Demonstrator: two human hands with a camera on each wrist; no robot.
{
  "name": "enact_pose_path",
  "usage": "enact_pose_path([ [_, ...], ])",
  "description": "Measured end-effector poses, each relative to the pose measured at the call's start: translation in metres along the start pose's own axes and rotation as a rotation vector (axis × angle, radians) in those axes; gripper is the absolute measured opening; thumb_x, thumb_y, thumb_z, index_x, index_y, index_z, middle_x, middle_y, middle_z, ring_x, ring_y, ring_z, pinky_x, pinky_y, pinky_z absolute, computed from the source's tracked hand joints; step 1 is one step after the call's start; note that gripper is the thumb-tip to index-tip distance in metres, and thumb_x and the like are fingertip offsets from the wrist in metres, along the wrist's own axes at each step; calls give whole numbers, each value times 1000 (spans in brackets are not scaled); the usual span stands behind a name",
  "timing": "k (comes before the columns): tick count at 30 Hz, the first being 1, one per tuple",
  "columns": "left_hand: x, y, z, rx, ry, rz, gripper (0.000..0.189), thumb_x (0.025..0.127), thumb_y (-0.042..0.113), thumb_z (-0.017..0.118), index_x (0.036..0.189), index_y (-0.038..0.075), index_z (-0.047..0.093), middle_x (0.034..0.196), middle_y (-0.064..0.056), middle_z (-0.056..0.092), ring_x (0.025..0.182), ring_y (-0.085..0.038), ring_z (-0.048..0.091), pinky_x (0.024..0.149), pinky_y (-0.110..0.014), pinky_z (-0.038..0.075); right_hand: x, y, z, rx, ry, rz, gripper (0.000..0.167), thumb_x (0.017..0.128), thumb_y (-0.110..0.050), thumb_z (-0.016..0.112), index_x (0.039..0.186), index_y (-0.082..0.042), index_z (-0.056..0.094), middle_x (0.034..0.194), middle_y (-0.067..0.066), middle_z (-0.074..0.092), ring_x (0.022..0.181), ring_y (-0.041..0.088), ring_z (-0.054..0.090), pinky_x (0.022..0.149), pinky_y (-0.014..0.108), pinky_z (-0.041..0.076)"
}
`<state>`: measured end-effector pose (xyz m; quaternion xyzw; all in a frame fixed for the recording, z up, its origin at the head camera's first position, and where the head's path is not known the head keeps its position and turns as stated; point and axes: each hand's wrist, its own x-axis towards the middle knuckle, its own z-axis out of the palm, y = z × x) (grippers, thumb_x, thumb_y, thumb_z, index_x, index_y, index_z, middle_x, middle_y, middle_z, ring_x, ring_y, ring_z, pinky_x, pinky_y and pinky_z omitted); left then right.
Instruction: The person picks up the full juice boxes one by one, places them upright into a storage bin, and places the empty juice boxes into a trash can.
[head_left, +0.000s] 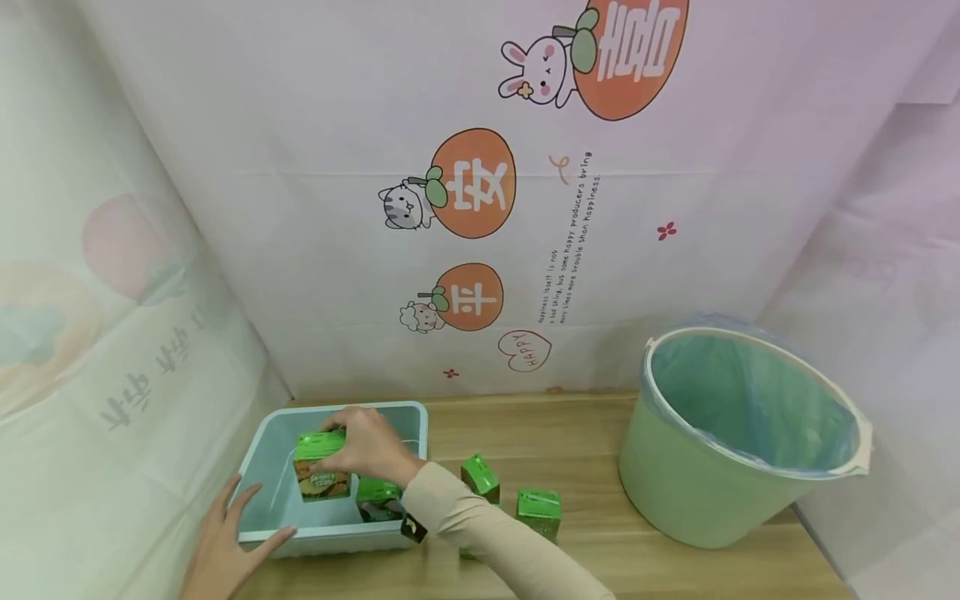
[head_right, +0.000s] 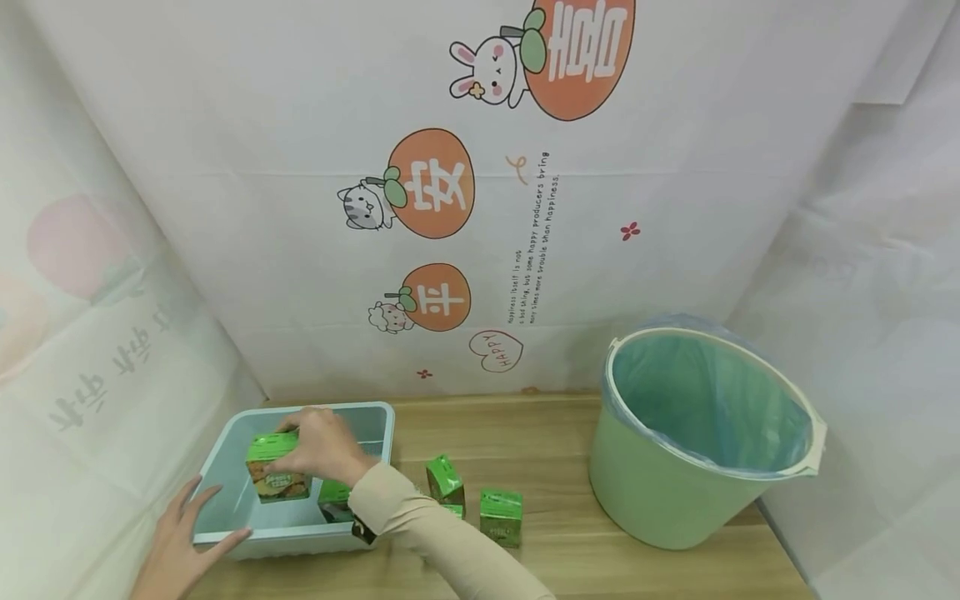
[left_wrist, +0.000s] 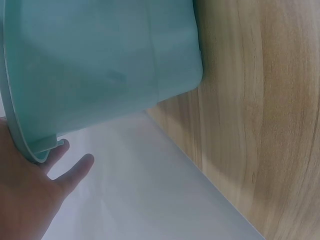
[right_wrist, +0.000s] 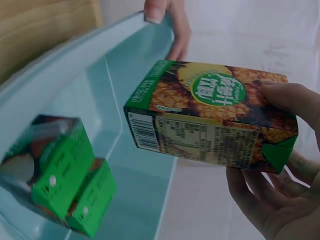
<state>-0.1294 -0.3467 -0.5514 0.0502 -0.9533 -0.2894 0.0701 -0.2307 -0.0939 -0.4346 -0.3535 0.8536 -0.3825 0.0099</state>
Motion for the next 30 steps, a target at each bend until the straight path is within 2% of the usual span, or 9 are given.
enact_pose_path([
  [7,-1,-1,2,0,20,40,95,89,52,83,152,-6,43,166,-36,16,139,-69,25,97,-87,33,3,0,33,-77,5,51,44,81,-32,95,118,-14,79,110,-11,73,82,-7,56,67,7,45],
  [14,-3,-2,1,-5,41,44,91,89,48,83,151,-5,43,165,-35,17,139,-69,26,95,-87,34,3,9,59,-149,-24,23,41,82,-34,95,117,-17,80,118,-9,73,99,-2,65,77,9,50],
  [17,-3,-3,3,3,63,74,90,88,47,85,149,-6,45,164,-35,20,137,-69,28,94,-87,35,2,12,67,-164,-49,33,39,80,-29,96,114,-17,80,115,-9,73,92,-3,64,74,9,50],
  [22,-4,-4,6,10,85,91,89,87,46,86,148,-5,47,164,-33,22,138,-66,30,93,-84,38,3,16,76,-255,-104,44,39,78,-29,98,110,-17,79,101,-12,72,76,-5,58,64,9,46],
  [27,-4,-5,6,5,103,106,87,88,46,85,148,-4,47,164,-33,23,138,-66,31,91,-84,39,1,23,85,-311,-121,48,38,77,-32,98,105,-16,78,96,-11,71,77,-2,61,63,10,47],
  [30,-5,-6,6,4,117,117,87,87,45,86,147,-4,48,164,-33,24,138,-65,32,91,-84,40,0,27,90,-356,-124,16,38,76,-33,99,103,-15,79,93,-10,72,76,0,62,64,10,48],
])
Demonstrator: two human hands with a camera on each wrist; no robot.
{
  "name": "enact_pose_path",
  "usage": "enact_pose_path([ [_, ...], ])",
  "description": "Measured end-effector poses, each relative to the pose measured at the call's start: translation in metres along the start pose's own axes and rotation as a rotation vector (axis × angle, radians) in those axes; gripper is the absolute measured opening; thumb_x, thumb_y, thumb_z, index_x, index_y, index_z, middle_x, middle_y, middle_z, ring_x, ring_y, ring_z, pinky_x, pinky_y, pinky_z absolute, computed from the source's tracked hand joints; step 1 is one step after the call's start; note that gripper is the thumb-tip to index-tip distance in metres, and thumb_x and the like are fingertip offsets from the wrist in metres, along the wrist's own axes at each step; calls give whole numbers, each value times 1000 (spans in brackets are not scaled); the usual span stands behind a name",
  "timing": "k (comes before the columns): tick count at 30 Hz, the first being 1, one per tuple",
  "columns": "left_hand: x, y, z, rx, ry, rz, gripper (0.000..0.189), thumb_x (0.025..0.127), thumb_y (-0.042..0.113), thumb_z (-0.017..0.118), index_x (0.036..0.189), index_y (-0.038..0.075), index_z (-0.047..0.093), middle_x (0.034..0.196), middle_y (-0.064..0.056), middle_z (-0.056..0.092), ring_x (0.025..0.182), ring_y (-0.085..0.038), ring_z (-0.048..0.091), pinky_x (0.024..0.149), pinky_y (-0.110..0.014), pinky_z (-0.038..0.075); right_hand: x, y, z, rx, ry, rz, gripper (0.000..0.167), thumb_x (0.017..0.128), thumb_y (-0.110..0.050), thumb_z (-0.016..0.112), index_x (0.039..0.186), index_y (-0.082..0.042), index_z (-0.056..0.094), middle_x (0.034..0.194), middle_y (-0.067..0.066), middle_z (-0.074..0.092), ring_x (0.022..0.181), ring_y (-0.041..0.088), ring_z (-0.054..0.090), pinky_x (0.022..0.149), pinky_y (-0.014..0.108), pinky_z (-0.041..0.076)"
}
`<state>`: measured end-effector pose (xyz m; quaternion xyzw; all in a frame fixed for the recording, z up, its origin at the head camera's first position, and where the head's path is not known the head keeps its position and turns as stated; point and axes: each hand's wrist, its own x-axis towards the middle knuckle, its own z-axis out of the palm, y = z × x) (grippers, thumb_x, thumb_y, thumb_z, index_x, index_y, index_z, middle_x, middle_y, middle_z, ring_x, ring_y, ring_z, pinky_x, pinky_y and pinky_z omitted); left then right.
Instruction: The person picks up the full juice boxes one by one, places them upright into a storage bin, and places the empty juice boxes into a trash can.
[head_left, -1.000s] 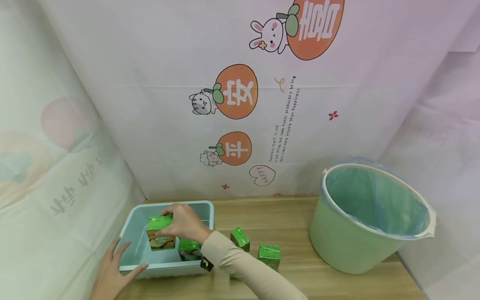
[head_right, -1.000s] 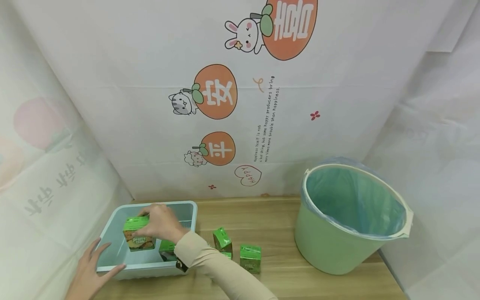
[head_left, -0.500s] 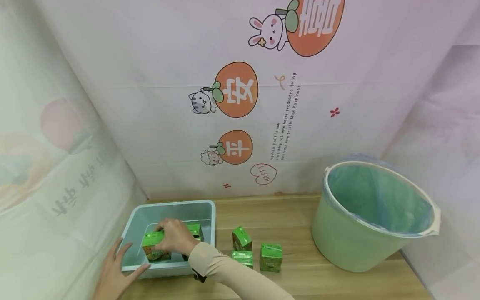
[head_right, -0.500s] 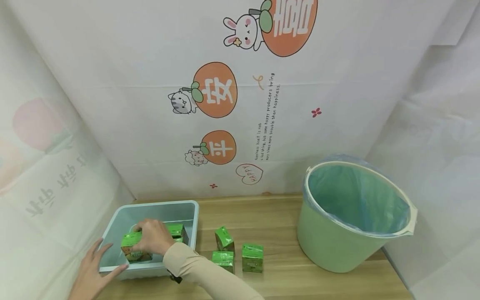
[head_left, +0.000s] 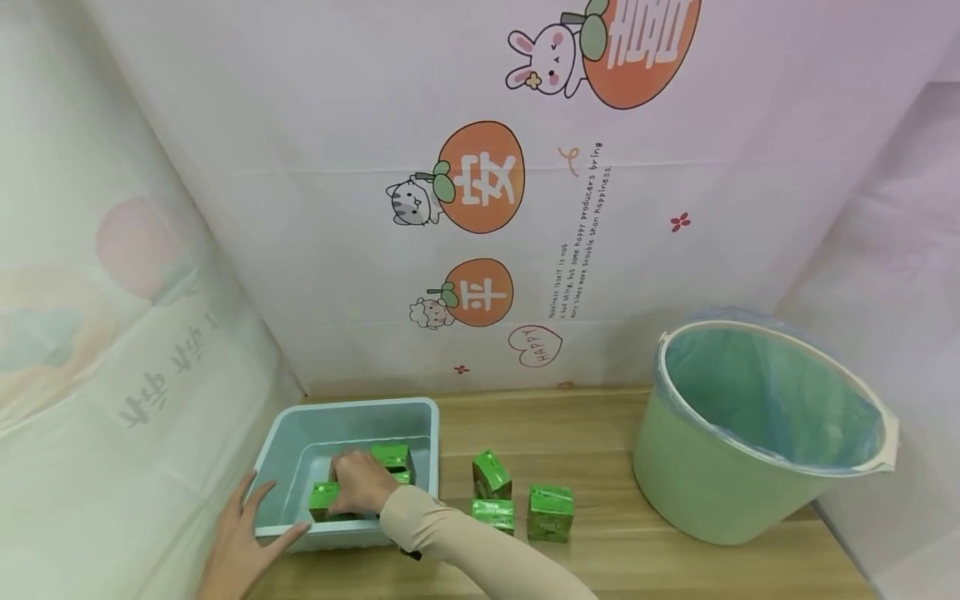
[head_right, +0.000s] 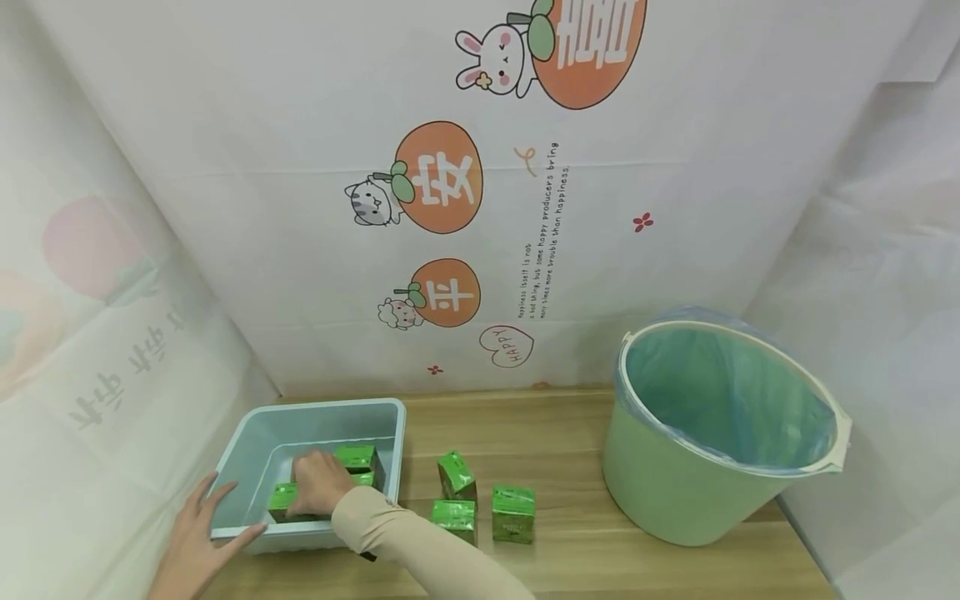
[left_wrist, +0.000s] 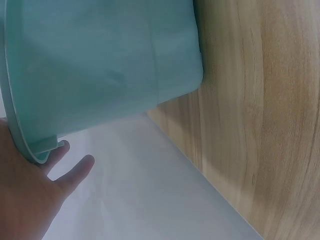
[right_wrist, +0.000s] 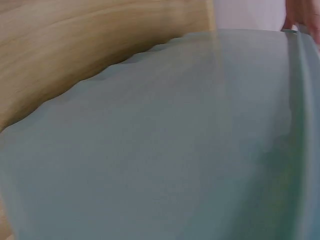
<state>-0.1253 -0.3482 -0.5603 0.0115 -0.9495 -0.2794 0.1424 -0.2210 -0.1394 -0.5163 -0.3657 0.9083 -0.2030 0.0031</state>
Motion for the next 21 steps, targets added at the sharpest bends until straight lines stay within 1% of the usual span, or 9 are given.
enact_pose_path([
  [3,0,-1,1,3,14,15,87,85,44,88,147,-4,49,163,-33,25,137,-65,33,91,-83,40,-2,3,6,-53,-13,-19,37,77,-34,98,102,-15,79,91,-9,71,78,1,63,66,11,48],
  [8,-3,0,2,3,26,22,86,84,43,89,145,-3,50,160,-34,27,136,-65,34,91,-82,41,-2,6,14,-69,-58,-19,37,79,-35,96,104,-15,78,91,-8,71,79,1,63,67,12,49],
  [11,-2,2,2,1,13,12,87,85,44,88,146,-4,50,161,-34,26,136,-65,34,92,-82,40,-1,7,15,-84,-61,-22,36,79,-36,96,102,-16,77,90,-9,70,77,1,62,65,13,49],
  [14,0,3,0,-1,-2,1,88,86,46,87,147,-4,49,163,-34,25,137,-65,32,92,-83,39,0,8,15,-109,-60,-38,36,79,-38,96,102,-16,78,91,-9,71,78,1,63,66,13,49],
  [16,1,4,-1,-3,-11,-9,88,87,46,86,148,-4,48,163,-34,24,137,-66,32,92,-84,39,-1,8,11,-113,-69,-56,38,81,-40,94,106,-16,79,94,-9,73,82,2,65,69,13,50],
  [19,1,4,-2,-7,-12,-14,88,87,46,86,148,-4,47,163,-35,23,138,-66,31,92,-84,38,-2,9,2,-97,-99,-77,45,83,-44,92,116,-15,79,103,-8,74,90,2,67,75,13,52],
  [21,0,3,-2,-4,-5,-11,88,87,45,87,148,-4,47,163,-35,23,137,-66,31,92,-84,39,-3,10,-6,-51,-129,-69,50,85,-45,90,122,-14,77,108,-7,74,94,2,67,77,13,52],
])
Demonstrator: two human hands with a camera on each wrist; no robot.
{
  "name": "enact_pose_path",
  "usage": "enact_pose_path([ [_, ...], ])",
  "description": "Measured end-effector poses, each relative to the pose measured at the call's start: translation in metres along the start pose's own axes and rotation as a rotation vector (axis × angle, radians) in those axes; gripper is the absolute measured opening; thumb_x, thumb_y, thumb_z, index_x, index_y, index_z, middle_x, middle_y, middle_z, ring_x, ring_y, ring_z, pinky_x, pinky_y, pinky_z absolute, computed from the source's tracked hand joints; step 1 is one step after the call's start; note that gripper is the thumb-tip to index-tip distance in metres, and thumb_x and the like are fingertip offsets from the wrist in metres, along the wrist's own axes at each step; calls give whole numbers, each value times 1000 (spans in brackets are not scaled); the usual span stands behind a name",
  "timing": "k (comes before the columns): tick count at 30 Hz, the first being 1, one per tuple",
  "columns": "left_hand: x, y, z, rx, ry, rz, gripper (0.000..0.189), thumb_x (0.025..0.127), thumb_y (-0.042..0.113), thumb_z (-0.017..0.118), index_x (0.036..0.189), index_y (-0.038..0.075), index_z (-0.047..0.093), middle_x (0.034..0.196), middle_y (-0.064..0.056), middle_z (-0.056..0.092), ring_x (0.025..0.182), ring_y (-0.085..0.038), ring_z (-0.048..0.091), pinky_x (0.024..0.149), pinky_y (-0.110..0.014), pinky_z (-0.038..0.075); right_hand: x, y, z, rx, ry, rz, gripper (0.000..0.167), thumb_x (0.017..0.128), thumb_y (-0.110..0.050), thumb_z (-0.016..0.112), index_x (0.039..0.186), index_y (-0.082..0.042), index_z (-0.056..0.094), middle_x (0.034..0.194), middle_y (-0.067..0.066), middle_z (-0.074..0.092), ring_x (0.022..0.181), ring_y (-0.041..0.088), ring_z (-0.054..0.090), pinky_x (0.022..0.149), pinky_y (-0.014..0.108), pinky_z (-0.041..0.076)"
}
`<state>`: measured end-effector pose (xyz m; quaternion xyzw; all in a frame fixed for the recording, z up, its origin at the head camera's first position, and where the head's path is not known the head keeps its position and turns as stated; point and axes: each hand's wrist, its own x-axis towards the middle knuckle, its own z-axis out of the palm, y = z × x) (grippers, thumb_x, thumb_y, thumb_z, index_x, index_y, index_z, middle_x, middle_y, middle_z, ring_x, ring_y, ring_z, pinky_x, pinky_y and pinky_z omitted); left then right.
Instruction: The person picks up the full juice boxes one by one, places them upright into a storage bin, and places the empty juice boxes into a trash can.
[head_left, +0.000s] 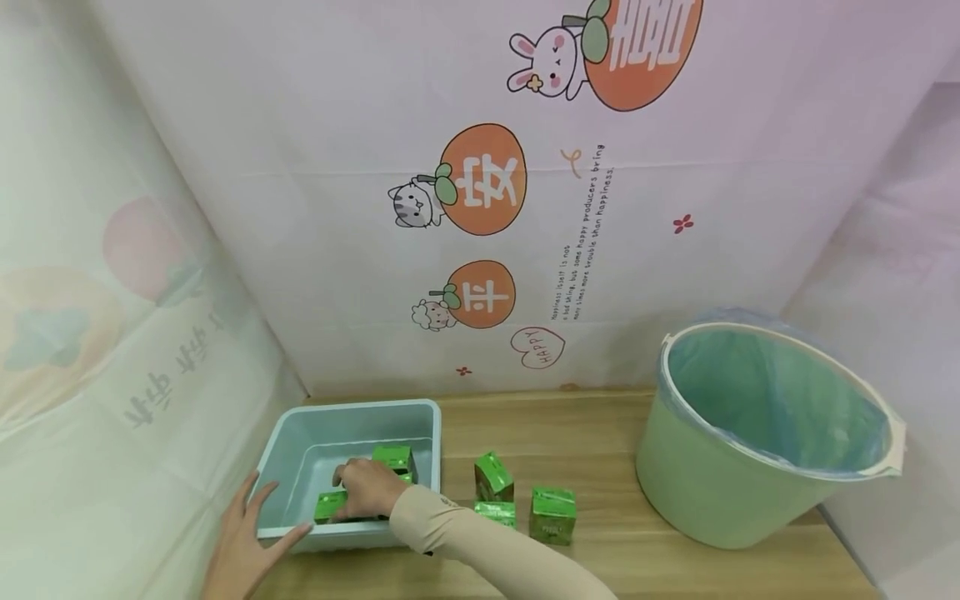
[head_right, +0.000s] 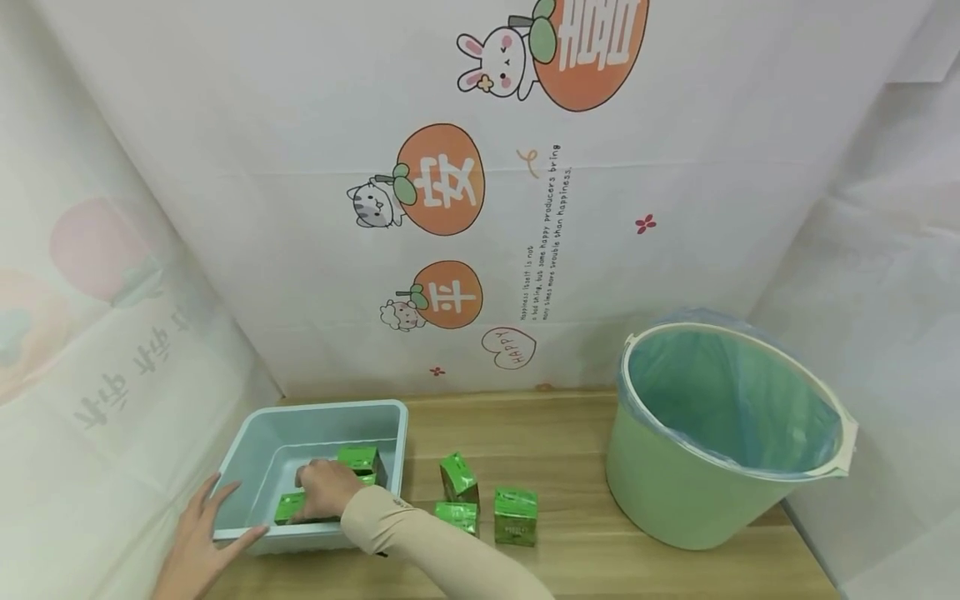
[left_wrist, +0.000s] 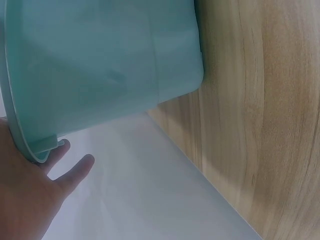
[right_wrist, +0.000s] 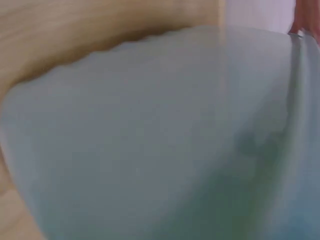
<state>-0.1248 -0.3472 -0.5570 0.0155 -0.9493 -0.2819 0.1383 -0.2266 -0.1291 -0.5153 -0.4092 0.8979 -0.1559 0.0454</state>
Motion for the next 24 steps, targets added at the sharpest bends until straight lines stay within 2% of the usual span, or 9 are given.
enact_pose_path([
  [4,-1,-1,1,3,18,7,88,85,44,88,147,-4,48,162,-34,25,136,-66,32,90,-84,39,-5,5,-14,95,-36,37,55,86,-46,89,129,-14,73,117,-6,73,97,0,66,78,12,52],
  [6,-1,-1,1,8,17,3,89,85,45,88,147,-4,48,162,-34,25,136,-67,33,89,-84,40,-6,9,-19,138,-42,54,56,87,-45,88,131,-14,72,121,-5,73,93,0,68,78,12,52],
  [11,1,-1,1,14,12,7,90,85,46,87,147,-5,48,162,-35,25,135,-67,33,91,-84,39,-14,20,-33,181,3,25,54,91,-42,86,134,-13,71,127,-2,71,102,3,69,86,14,53],
  [12,2,-1,2,14,14,11,89,85,46,88,147,-5,48,162,-35,25,135,-66,34,91,-84,39,-17,22,-36,185,17,15,53,91,-42,85,134,-13,71,128,-2,71,109,5,67,88,15,53],
  [18,1,0,4,5,39,31,88,82,43,90,145,-5,51,161,-33,27,135,-64,35,91,-82,40,-41,32,-58,190,47,14,50,94,-38,84,135,-13,70,136,-1,69,120,11,66,97,21,54],
  [24,0,0,4,9,12,-18,88,84,45,88,146,-4,49,162,-32,25,137,-63,32,92,-83,40,-60,43,-72,149,50,11,51,93,-34,85,136,-13,69,138,-1,68,124,11,64,100,22,53],
])
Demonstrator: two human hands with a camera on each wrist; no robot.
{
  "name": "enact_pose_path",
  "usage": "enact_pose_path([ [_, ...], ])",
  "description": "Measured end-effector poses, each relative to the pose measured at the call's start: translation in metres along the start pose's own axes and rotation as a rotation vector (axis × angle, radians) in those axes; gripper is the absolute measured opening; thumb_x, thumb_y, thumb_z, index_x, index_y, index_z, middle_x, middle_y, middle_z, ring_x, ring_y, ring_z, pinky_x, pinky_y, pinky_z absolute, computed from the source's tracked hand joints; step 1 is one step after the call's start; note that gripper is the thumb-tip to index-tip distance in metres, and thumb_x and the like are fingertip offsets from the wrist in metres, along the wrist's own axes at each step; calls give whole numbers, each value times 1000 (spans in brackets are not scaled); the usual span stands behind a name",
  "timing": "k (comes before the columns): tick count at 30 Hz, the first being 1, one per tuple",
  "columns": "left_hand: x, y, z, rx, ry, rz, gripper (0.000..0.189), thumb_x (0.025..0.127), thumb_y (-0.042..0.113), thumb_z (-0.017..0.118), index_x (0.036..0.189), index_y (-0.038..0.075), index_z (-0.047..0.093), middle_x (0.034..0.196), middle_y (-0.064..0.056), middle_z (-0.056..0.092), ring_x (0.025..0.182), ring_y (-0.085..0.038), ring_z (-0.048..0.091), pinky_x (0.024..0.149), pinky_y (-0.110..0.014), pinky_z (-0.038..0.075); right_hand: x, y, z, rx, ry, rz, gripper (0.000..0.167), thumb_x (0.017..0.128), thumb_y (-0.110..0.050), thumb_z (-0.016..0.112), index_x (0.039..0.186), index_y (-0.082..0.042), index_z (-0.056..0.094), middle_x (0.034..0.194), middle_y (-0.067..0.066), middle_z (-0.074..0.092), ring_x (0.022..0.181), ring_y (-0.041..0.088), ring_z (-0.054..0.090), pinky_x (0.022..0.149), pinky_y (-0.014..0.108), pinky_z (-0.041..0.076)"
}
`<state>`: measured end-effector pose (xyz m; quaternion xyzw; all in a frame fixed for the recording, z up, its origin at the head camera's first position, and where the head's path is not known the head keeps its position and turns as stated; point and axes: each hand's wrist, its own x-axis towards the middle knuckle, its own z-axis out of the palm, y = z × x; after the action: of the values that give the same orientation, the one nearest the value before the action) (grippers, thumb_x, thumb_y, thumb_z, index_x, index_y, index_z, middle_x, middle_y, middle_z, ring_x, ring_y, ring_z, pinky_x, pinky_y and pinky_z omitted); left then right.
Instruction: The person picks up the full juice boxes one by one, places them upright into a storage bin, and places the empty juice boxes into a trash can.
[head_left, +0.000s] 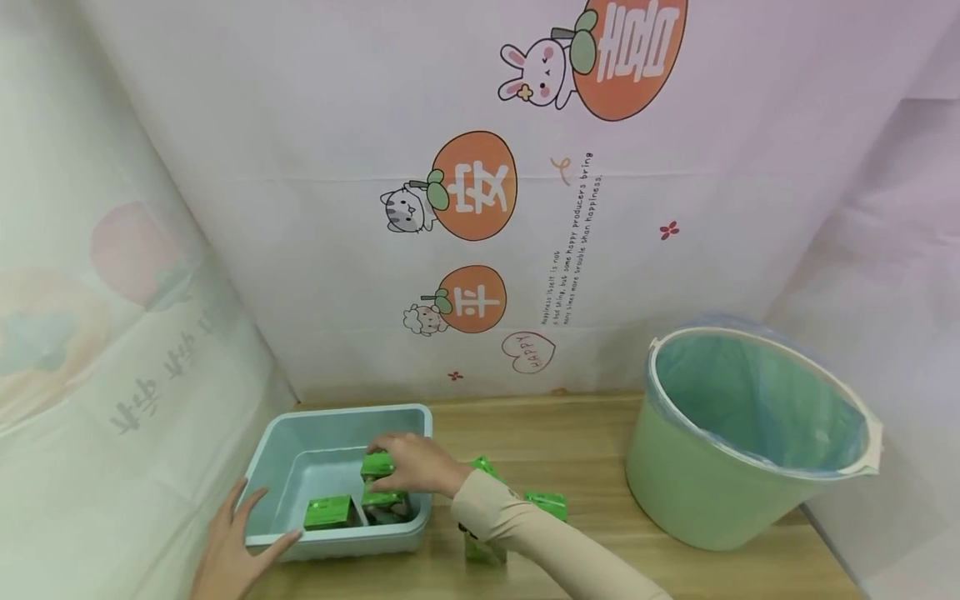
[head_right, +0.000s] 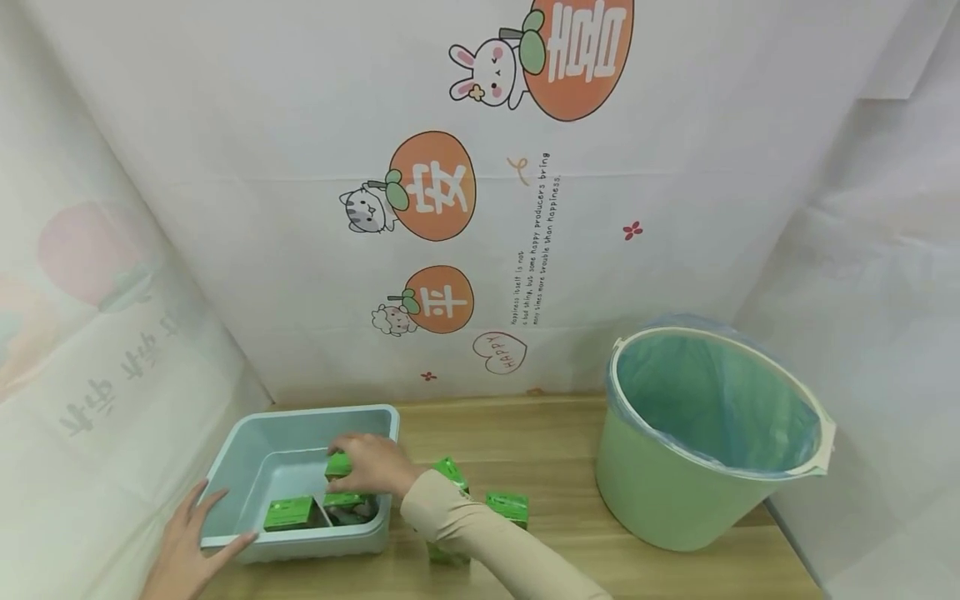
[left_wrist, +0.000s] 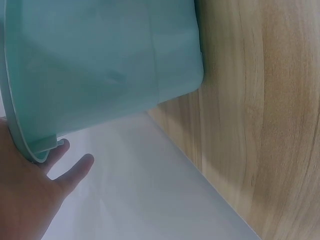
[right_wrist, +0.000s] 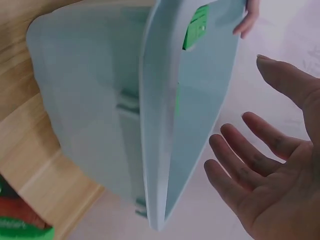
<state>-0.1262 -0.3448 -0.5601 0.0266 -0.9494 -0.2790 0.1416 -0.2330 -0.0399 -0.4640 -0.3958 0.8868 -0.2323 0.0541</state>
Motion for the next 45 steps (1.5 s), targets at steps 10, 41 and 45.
enact_pose_path([
  [10,2,-2,0,11,-23,-8,89,85,46,87,146,-6,49,161,-34,24,137,-65,31,94,-84,38,-22,27,-16,100,33,66,57,91,-24,87,140,-5,65,141,7,66,129,17,62,105,28,52],
  [41,-1,-3,1,-5,27,26,85,82,40,91,142,-4,52,158,-37,29,134,-67,33,95,-82,36,-80,113,10,149,78,216,69,84,-11,91,143,2,58,138,19,63,124,37,63,102,52,56],
  [45,0,-4,1,-1,26,27,86,82,40,91,143,-4,51,157,-37,29,133,-67,33,95,-82,36,-84,113,12,163,68,241,70,83,-13,92,143,1,59,137,19,64,123,38,63,102,52,56],
])
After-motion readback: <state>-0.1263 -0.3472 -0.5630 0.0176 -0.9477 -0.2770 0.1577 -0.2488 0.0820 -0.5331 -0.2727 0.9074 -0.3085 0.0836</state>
